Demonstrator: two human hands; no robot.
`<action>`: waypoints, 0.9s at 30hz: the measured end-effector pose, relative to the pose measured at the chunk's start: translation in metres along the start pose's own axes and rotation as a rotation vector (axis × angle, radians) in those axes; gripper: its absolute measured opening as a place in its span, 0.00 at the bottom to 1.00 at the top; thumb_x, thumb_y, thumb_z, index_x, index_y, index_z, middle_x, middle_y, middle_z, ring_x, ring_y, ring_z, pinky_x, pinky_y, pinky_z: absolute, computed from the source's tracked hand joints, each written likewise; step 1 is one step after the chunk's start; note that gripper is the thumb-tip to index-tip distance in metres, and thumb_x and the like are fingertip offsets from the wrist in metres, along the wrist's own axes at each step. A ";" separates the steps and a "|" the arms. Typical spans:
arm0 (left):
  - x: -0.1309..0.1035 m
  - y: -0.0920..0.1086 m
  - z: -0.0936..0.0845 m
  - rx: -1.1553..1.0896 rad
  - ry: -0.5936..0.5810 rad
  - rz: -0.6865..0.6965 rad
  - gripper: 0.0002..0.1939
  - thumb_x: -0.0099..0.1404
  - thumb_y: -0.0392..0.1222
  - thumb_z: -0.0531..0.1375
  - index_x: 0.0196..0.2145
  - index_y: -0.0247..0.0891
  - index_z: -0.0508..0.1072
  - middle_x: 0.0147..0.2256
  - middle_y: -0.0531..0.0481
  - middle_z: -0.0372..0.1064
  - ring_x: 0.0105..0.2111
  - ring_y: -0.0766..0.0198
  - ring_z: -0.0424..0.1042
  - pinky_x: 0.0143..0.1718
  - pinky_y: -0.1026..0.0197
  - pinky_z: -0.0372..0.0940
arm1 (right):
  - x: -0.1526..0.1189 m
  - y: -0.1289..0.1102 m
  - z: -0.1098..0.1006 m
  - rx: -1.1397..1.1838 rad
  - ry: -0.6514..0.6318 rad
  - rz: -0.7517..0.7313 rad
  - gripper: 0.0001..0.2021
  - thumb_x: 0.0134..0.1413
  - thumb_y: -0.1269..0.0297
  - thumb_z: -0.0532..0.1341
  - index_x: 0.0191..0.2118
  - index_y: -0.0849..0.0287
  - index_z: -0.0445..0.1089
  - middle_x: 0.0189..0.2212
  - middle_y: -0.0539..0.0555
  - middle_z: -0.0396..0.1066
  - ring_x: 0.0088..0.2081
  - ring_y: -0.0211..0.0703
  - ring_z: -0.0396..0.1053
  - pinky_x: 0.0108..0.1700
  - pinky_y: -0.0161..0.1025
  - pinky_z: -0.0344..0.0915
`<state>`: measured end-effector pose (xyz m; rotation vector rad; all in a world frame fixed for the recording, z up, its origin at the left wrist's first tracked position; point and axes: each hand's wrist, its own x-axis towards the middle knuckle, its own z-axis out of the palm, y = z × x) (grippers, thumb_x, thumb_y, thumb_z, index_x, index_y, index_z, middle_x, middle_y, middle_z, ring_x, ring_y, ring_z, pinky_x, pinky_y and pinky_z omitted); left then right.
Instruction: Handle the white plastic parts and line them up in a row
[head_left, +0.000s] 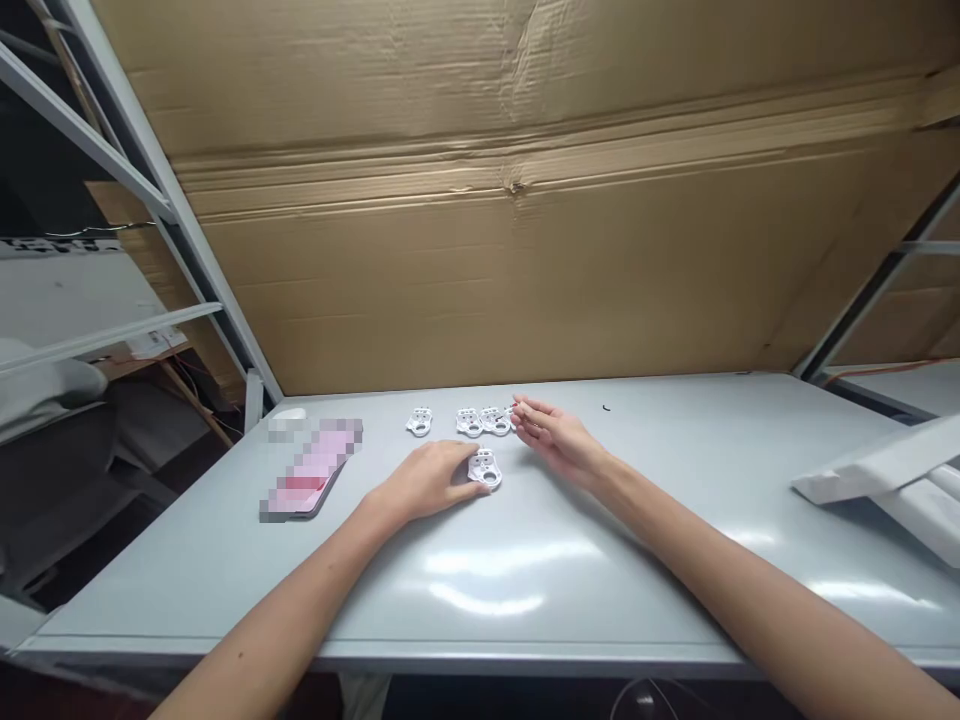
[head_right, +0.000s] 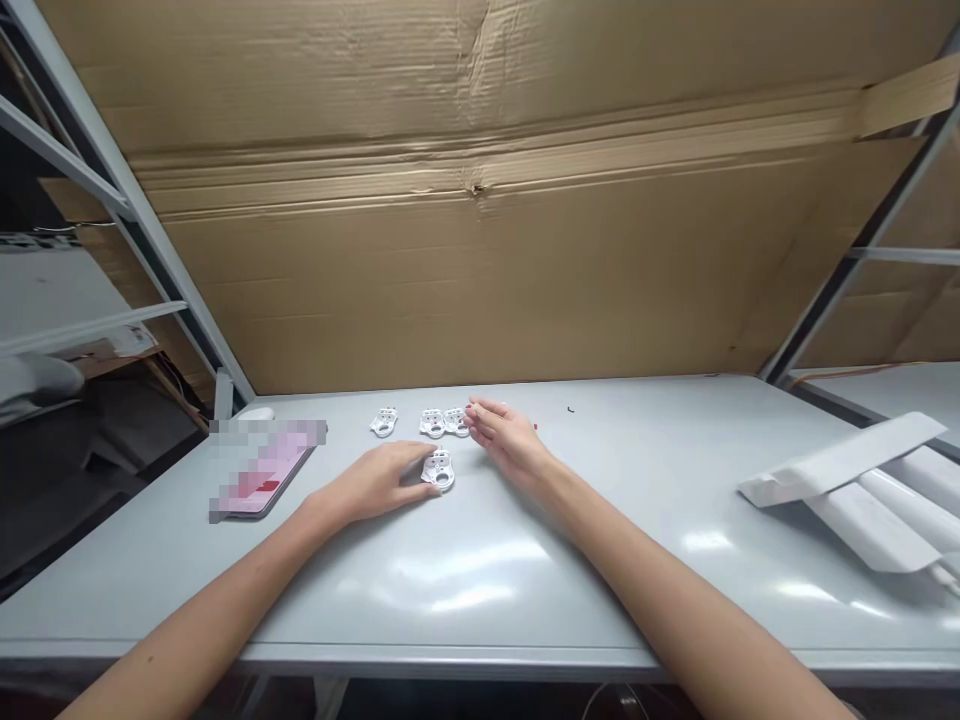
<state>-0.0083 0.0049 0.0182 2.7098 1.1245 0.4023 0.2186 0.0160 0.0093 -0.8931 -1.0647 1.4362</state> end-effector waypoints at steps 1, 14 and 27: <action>0.000 0.000 0.000 0.000 0.000 0.006 0.16 0.67 0.53 0.58 0.48 0.43 0.71 0.47 0.47 0.74 0.45 0.52 0.73 0.45 0.57 0.64 | 0.001 0.000 -0.002 0.021 -0.005 0.020 0.11 0.50 0.61 0.68 0.39 0.54 0.72 0.38 0.54 0.74 0.46 0.42 0.73 0.57 0.41 0.67; 0.000 0.001 0.000 0.015 -0.009 0.025 0.16 0.69 0.53 0.57 0.48 0.42 0.70 0.46 0.46 0.73 0.45 0.52 0.72 0.45 0.57 0.64 | -0.001 0.002 0.005 0.096 0.004 0.204 0.10 0.52 0.76 0.64 0.40 0.56 0.72 0.45 0.56 0.75 0.50 0.43 0.73 0.55 0.38 0.69; 0.000 0.001 0.001 0.045 -0.024 0.024 0.16 0.69 0.53 0.56 0.48 0.42 0.69 0.47 0.46 0.73 0.46 0.52 0.72 0.47 0.56 0.64 | 0.001 -0.007 0.007 0.330 0.204 0.287 0.20 0.50 0.83 0.52 0.50 0.68 0.67 0.53 0.68 0.70 0.52 0.45 0.73 0.51 0.35 0.73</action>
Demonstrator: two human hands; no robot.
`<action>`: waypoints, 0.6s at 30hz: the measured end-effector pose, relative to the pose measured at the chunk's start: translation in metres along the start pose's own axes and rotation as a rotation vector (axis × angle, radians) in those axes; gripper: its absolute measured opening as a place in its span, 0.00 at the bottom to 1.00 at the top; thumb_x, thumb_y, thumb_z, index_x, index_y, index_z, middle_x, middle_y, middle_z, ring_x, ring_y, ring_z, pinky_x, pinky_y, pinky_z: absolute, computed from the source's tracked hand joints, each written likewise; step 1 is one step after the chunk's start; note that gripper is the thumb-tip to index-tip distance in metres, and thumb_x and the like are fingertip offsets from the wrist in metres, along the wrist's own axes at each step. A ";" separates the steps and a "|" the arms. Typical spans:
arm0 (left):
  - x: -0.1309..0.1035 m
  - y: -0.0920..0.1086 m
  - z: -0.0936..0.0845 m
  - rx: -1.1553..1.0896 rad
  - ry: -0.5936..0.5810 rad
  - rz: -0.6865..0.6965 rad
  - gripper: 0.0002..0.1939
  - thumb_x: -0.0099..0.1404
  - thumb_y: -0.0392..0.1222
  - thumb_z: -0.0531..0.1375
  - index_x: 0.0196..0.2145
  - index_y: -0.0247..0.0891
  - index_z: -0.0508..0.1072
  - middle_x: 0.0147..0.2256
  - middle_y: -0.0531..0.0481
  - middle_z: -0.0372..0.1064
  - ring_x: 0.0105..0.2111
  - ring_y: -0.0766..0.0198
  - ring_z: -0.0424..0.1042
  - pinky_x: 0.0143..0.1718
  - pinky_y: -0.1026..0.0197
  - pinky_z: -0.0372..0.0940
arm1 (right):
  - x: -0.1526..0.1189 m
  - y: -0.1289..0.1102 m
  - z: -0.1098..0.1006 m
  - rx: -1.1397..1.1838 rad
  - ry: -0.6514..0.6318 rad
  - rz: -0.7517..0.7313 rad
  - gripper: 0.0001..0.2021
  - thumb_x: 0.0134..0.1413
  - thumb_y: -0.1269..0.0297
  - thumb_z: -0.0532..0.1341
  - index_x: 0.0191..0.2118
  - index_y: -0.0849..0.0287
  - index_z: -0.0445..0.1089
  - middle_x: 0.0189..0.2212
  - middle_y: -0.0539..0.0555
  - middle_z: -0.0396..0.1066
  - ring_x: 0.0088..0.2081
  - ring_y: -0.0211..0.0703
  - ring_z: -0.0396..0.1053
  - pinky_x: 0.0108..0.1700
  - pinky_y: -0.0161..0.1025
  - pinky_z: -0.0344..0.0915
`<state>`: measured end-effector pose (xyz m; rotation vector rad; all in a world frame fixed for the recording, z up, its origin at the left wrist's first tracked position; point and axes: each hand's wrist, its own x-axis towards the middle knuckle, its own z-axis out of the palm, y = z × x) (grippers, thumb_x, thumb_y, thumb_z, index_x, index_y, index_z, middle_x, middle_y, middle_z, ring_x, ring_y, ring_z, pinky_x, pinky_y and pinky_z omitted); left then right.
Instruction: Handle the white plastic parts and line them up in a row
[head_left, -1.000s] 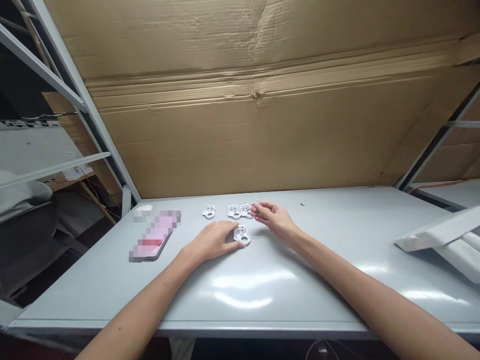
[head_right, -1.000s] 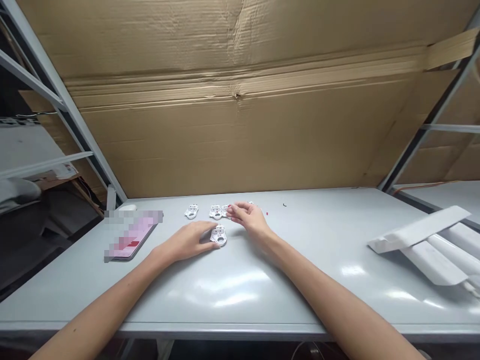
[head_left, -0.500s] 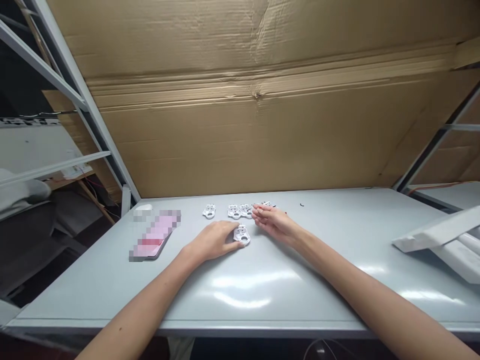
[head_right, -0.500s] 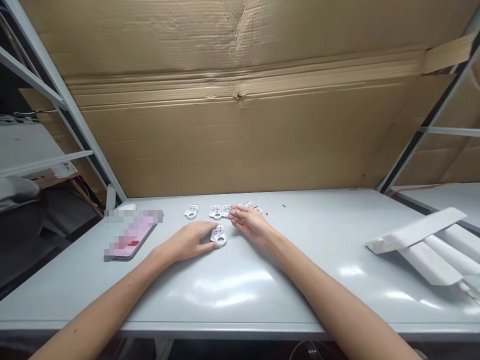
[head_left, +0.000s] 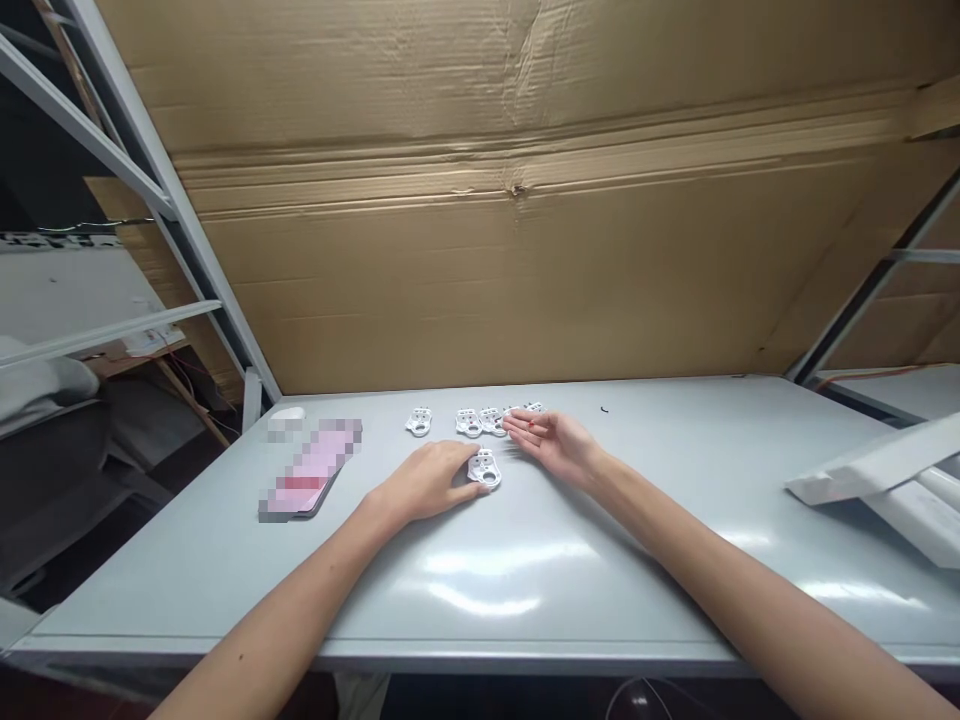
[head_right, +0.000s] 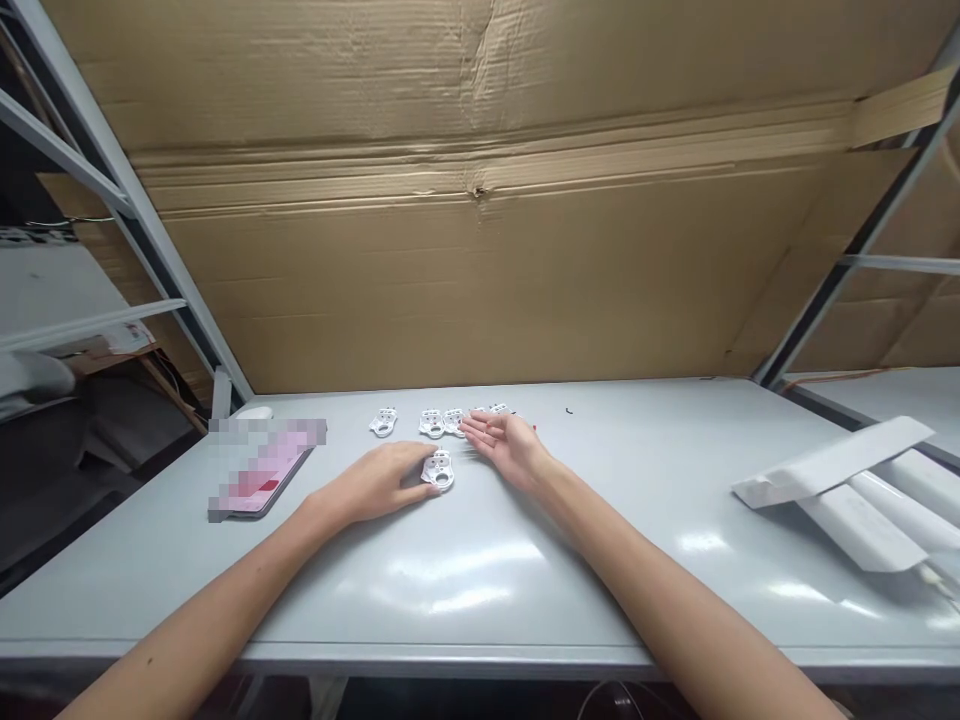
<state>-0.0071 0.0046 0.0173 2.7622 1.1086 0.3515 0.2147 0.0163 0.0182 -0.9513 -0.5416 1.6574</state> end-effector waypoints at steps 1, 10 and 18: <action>0.000 0.000 0.000 0.001 0.001 0.002 0.16 0.69 0.53 0.56 0.48 0.42 0.69 0.47 0.46 0.73 0.46 0.52 0.72 0.47 0.56 0.64 | 0.000 0.000 0.000 0.004 0.001 0.003 0.19 0.52 0.82 0.52 0.50 0.69 0.66 0.52 0.68 0.71 0.51 0.46 0.73 0.50 0.36 0.74; -0.001 0.004 -0.002 0.032 0.026 0.009 0.18 0.68 0.52 0.57 0.51 0.41 0.69 0.47 0.44 0.73 0.46 0.51 0.72 0.47 0.54 0.65 | 0.002 -0.013 -0.007 -0.261 -0.024 -0.165 0.10 0.59 0.76 0.55 0.44 0.63 0.70 0.46 0.63 0.76 0.46 0.41 0.76 0.51 0.35 0.72; 0.005 0.013 0.013 0.051 0.179 0.055 0.23 0.64 0.50 0.63 0.53 0.38 0.70 0.53 0.42 0.70 0.53 0.50 0.69 0.54 0.51 0.64 | 0.015 -0.040 -0.047 -1.422 0.304 -0.716 0.17 0.62 0.67 0.53 0.54 0.60 0.68 0.45 0.61 0.77 0.46 0.53 0.74 0.48 0.47 0.67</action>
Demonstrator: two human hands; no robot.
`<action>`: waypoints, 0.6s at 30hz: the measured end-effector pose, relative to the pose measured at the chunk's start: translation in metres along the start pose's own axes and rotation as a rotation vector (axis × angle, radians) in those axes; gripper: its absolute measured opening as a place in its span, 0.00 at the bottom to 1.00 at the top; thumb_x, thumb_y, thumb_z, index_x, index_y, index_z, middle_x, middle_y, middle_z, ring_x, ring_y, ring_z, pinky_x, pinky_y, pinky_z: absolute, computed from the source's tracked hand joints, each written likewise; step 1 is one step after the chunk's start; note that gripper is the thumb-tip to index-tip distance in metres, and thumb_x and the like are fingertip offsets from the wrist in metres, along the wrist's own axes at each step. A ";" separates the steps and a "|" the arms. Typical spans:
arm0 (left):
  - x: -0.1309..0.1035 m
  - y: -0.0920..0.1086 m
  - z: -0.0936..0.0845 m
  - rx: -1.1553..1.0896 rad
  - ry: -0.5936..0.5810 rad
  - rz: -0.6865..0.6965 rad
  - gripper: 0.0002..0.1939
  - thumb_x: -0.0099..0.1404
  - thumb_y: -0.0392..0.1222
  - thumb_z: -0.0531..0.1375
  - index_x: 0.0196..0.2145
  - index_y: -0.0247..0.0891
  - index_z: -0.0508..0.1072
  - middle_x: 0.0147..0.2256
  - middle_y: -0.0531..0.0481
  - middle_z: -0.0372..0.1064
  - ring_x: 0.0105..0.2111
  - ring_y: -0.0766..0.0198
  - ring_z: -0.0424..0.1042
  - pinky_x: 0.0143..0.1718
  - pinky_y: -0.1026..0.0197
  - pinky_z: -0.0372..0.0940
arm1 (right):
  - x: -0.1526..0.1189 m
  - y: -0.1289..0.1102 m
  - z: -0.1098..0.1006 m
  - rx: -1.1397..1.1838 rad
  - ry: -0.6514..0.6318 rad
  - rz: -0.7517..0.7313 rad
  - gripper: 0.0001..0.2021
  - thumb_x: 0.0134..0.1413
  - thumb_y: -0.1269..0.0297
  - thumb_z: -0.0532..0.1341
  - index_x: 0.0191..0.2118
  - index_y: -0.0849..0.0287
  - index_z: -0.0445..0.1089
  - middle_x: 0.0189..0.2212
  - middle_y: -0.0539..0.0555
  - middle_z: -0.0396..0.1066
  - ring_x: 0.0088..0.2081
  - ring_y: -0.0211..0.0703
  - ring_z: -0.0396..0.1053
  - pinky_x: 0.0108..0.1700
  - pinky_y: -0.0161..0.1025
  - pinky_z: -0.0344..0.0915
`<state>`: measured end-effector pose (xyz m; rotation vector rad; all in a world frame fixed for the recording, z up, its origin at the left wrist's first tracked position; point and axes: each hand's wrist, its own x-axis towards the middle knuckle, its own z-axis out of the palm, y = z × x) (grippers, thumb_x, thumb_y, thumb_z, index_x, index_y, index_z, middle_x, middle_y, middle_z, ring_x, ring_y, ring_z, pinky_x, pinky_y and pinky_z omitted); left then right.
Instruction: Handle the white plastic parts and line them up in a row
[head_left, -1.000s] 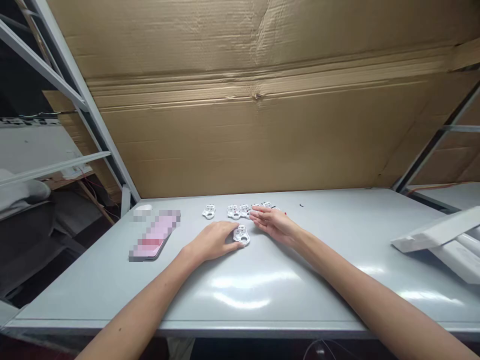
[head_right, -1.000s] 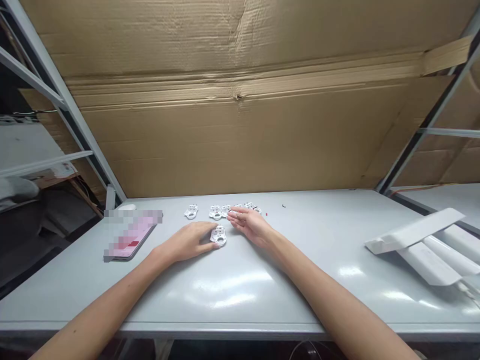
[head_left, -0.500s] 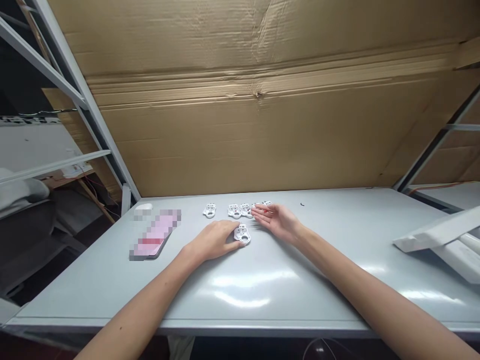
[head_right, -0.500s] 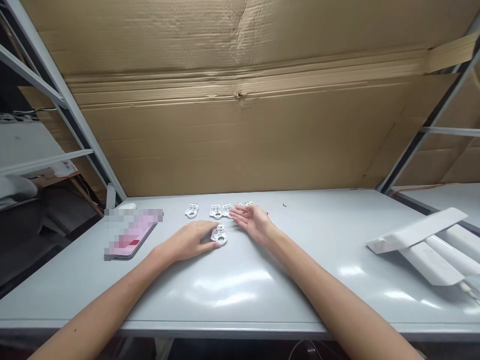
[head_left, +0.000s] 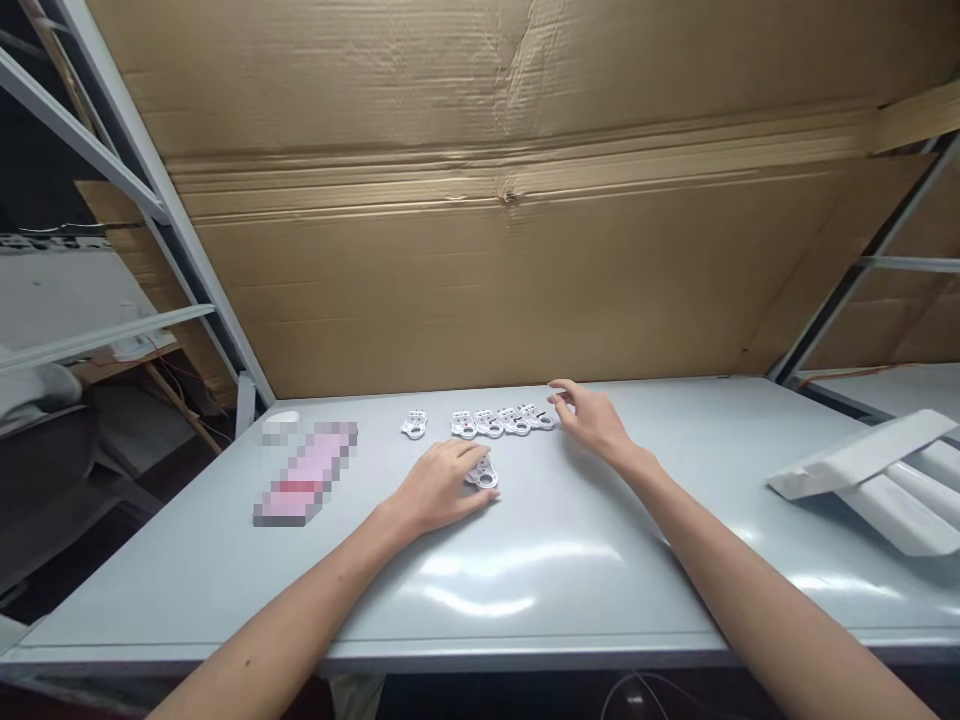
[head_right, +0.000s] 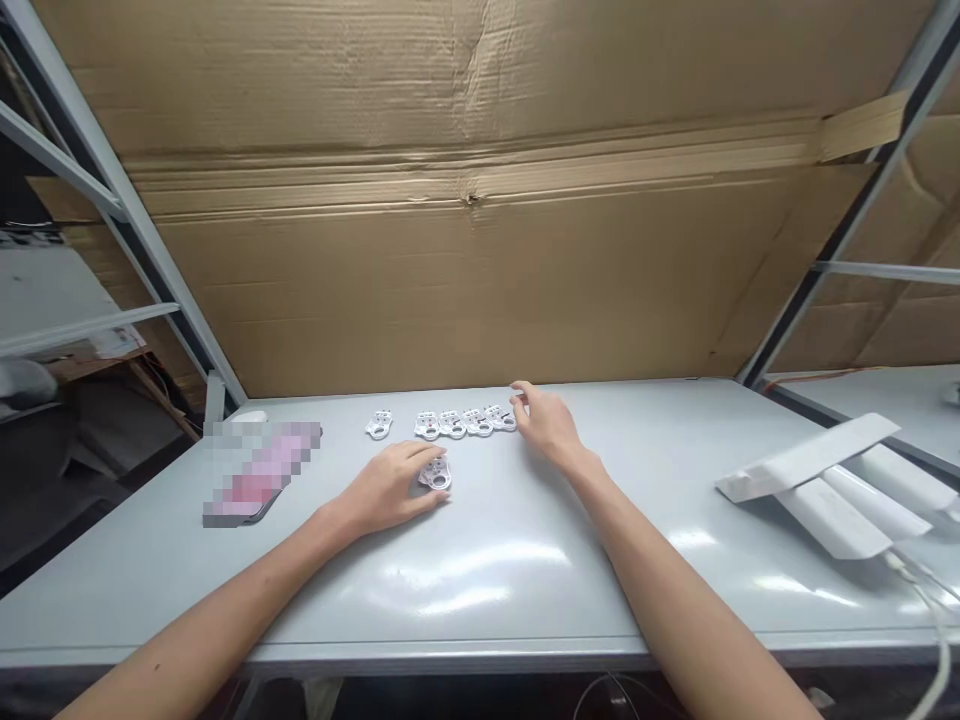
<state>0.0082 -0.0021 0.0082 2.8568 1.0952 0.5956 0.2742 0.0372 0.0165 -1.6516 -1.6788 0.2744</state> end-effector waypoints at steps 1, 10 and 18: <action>0.000 0.001 0.002 -0.007 0.004 -0.006 0.21 0.64 0.48 0.62 0.53 0.38 0.70 0.52 0.43 0.71 0.52 0.51 0.70 0.53 0.51 0.64 | 0.001 0.005 0.001 -0.097 -0.010 -0.001 0.17 0.62 0.67 0.53 0.54 0.61 0.68 0.46 0.62 0.76 0.48 0.53 0.73 0.48 0.46 0.66; -0.002 -0.016 -0.010 0.035 0.041 -0.094 0.20 0.63 0.44 0.63 0.52 0.40 0.71 0.50 0.44 0.72 0.50 0.51 0.70 0.50 0.51 0.66 | -0.006 0.005 -0.005 -0.370 -0.201 0.065 0.17 0.59 0.67 0.52 0.50 0.60 0.72 0.46 0.62 0.76 0.46 0.53 0.73 0.41 0.41 0.63; 0.002 -0.053 -0.018 0.015 0.166 -0.191 0.18 0.66 0.45 0.57 0.52 0.40 0.71 0.52 0.43 0.69 0.53 0.52 0.68 0.56 0.49 0.62 | -0.011 -0.013 -0.003 -0.180 -0.082 0.022 0.18 0.62 0.68 0.50 0.53 0.60 0.71 0.44 0.60 0.77 0.45 0.54 0.73 0.44 0.44 0.65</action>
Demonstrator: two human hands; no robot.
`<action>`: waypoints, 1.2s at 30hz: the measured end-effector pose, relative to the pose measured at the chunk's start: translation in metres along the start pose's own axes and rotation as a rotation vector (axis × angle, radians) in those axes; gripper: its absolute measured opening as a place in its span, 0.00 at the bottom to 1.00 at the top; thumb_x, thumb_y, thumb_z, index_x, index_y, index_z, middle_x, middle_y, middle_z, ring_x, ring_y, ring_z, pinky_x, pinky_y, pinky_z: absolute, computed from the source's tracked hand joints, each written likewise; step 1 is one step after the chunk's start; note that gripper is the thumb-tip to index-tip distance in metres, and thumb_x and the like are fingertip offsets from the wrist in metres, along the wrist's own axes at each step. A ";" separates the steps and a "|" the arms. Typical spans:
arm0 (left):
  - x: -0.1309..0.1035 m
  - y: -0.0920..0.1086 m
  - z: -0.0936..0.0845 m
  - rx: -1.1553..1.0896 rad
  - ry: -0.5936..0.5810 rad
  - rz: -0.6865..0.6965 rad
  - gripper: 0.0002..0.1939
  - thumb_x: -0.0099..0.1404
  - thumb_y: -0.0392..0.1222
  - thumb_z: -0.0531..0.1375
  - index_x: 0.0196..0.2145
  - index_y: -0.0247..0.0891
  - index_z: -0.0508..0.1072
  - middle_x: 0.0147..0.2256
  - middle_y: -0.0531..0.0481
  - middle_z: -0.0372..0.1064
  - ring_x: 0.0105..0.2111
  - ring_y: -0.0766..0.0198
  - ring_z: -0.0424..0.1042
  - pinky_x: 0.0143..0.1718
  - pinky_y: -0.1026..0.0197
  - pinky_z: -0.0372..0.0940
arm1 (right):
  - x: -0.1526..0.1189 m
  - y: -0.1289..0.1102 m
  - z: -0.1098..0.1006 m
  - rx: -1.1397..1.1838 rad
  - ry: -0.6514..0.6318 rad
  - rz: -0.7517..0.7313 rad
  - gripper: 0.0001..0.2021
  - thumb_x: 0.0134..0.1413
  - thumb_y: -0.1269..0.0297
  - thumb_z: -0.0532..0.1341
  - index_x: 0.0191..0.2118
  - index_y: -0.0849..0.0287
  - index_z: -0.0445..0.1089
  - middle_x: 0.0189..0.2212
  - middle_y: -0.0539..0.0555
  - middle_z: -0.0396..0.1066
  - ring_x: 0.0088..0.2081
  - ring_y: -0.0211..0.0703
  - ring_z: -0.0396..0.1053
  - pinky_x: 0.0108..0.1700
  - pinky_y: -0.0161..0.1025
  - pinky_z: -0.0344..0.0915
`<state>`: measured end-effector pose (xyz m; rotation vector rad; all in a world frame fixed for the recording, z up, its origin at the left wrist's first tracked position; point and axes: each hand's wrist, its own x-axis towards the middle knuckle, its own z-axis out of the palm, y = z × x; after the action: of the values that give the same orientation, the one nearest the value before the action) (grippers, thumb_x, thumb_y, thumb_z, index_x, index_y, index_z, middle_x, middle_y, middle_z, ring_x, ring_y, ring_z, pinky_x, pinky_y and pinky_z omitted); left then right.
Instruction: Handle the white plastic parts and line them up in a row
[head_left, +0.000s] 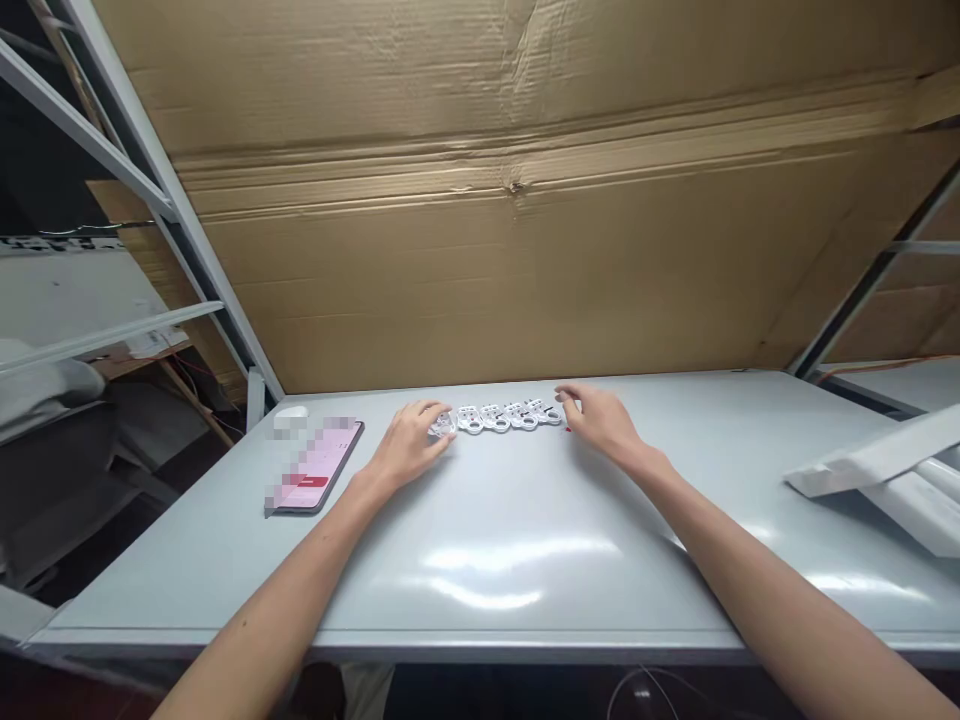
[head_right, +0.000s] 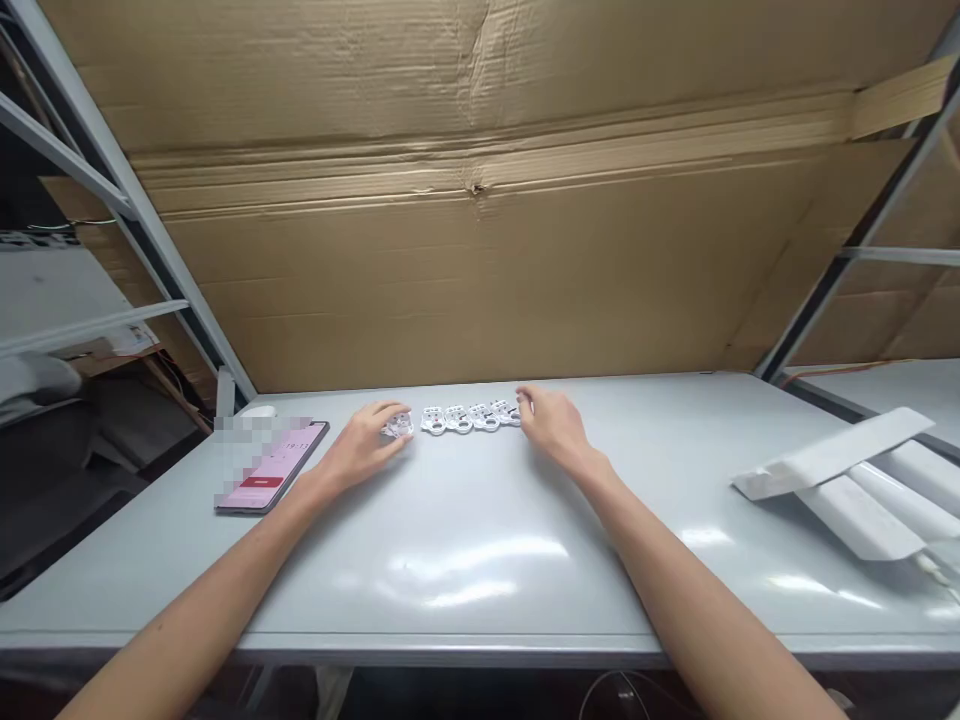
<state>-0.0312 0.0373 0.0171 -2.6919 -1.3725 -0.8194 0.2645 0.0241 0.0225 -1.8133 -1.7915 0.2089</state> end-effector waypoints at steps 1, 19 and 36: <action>0.001 -0.004 0.002 -0.005 0.009 0.001 0.18 0.67 0.46 0.57 0.52 0.40 0.71 0.53 0.43 0.69 0.54 0.51 0.67 0.58 0.49 0.61 | -0.004 -0.005 0.005 0.037 0.018 -0.078 0.18 0.62 0.69 0.50 0.52 0.59 0.72 0.45 0.60 0.77 0.46 0.54 0.73 0.46 0.44 0.65; 0.002 -0.030 0.031 -0.017 -0.176 -0.198 0.31 0.71 0.55 0.51 0.64 0.33 0.57 0.66 0.37 0.50 0.68 0.48 0.45 0.66 0.45 0.46 | -0.038 -0.043 0.040 0.127 -0.313 -0.751 0.13 0.65 0.67 0.52 0.47 0.59 0.73 0.46 0.60 0.74 0.46 0.50 0.70 0.49 0.47 0.66; 0.003 -0.022 0.029 0.045 -0.149 -0.218 0.29 0.70 0.52 0.53 0.62 0.31 0.61 0.64 0.36 0.55 0.67 0.48 0.50 0.66 0.48 0.50 | -0.039 -0.043 0.042 0.099 -0.315 -0.766 0.11 0.63 0.66 0.54 0.47 0.58 0.72 0.47 0.61 0.72 0.47 0.52 0.69 0.49 0.48 0.66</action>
<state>-0.0339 0.0601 -0.0120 -2.6502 -1.7182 -0.5988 0.2029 -0.0040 -0.0020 -0.9548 -2.5035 0.2779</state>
